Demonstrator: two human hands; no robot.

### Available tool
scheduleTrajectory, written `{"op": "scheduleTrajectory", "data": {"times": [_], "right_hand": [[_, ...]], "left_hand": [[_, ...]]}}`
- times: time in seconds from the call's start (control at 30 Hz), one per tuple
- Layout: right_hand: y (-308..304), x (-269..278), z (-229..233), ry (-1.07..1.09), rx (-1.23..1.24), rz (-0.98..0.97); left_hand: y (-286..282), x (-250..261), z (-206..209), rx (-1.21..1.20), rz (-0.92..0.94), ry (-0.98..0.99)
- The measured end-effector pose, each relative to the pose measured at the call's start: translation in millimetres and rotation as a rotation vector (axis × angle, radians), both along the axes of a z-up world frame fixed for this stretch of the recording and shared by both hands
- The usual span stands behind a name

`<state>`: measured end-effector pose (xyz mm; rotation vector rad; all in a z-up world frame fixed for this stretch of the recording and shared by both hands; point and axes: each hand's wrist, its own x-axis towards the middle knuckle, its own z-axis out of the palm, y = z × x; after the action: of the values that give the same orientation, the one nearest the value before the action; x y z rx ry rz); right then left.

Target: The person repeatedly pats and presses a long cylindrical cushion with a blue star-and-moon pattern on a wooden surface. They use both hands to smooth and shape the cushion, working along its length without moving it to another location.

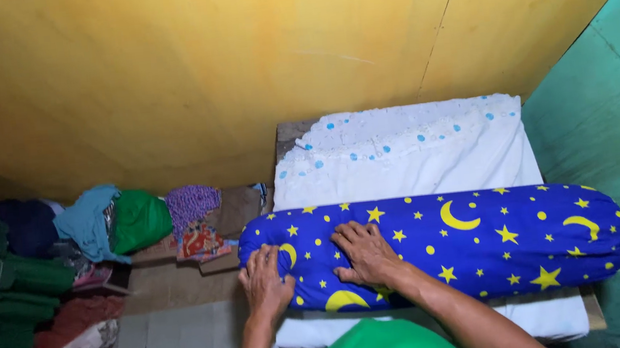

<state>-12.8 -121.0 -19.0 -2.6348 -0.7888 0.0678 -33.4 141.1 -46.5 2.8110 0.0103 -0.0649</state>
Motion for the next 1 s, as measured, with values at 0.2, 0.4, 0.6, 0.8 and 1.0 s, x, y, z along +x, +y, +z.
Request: {"op": "scheduleTrajectory", "data": {"times": [0.2, 0.4, 0.6, 0.8, 1.0], "right_hand": [[-8, 6, -9, -0.012, 0.048, 0.029], [-59, 39, 76, 0.049, 0.176, -0.197], [-133, 35, 38, -0.253, 0.195, -0.498], [-156, 38, -14, 0.192, -0.133, -0.511], [-181, 27, 46, 0.139, -0.165, -0.479]], "left_hand": [[-3, -5, -8, 0.008, -0.003, -0.103], [-2, -3, -20, 0.035, 0.014, -0.095], [-6, -3, -23, 0.047, 0.041, -0.114], [-12, -5, -23, 0.069, 0.062, -0.147], [-11, -3, -37, 0.129, 0.093, -0.157]]}}
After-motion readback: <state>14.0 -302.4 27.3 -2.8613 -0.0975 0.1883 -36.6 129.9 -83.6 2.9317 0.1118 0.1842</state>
